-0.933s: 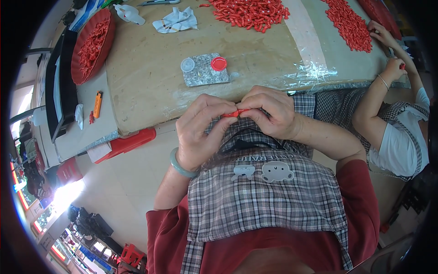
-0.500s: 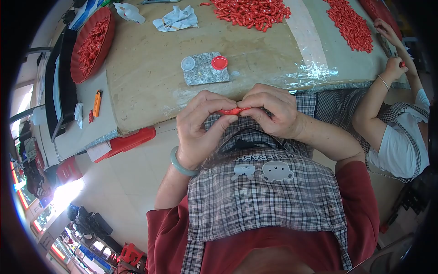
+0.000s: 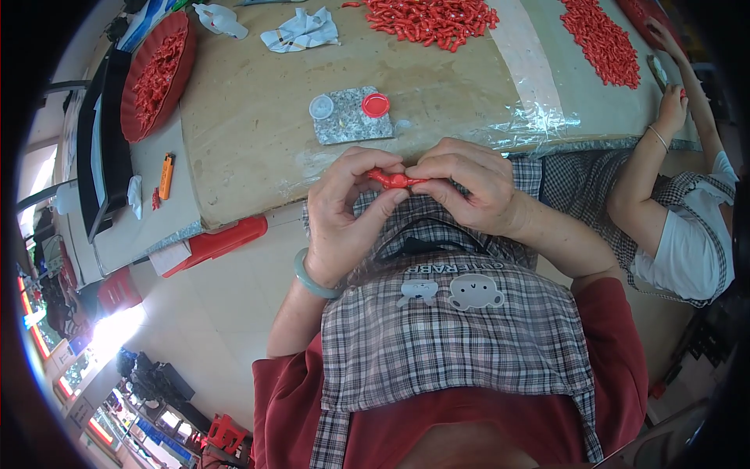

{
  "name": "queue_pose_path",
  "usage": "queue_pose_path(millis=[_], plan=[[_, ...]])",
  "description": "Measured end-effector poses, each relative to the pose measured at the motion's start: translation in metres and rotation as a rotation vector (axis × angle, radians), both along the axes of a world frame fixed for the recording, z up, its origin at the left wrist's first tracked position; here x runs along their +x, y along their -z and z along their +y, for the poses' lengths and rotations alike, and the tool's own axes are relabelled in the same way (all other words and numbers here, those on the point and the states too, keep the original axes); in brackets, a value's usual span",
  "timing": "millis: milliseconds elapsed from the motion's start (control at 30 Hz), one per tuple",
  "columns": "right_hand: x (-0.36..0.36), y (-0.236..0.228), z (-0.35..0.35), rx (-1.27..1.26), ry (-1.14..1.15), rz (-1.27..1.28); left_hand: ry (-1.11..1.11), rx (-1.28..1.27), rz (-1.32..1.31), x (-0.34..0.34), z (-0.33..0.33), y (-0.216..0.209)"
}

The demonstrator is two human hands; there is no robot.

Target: The person assembles small red plastic toy components by applying glue from a container with a glue brush.

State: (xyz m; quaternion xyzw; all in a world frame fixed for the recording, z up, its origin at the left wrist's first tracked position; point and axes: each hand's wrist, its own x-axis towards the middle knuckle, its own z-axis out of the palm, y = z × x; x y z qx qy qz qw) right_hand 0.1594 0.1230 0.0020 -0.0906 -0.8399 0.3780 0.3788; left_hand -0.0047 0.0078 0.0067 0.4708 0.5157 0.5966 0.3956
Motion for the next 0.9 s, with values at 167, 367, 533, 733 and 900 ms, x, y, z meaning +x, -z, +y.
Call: queue_pose_path(millis=[167, 367, 533, 733, 900], plan=[[0.000, 0.000, -0.001, -0.041, 0.013, -0.024, 0.000, -0.027, -0.015, 0.000, 0.000, 0.001], [0.000, 0.002, -0.001, -0.006, 0.026, 0.003, -0.003, -0.048, -0.045, 0.000, 0.001, 0.000], [-0.001, 0.000, 0.001, 0.008, 0.021, 0.008, 0.044, -0.126, -0.206, -0.002, -0.002, 0.002], [-0.001, 0.001, 0.003, 0.025, 0.011, 0.020, 0.133, -0.176, -0.397, -0.006, -0.002, 0.000], [-0.001, -0.001, 0.005, 0.039, 0.001, 0.033, 0.172, -0.183, -0.556, -0.011, -0.003, 0.003]])
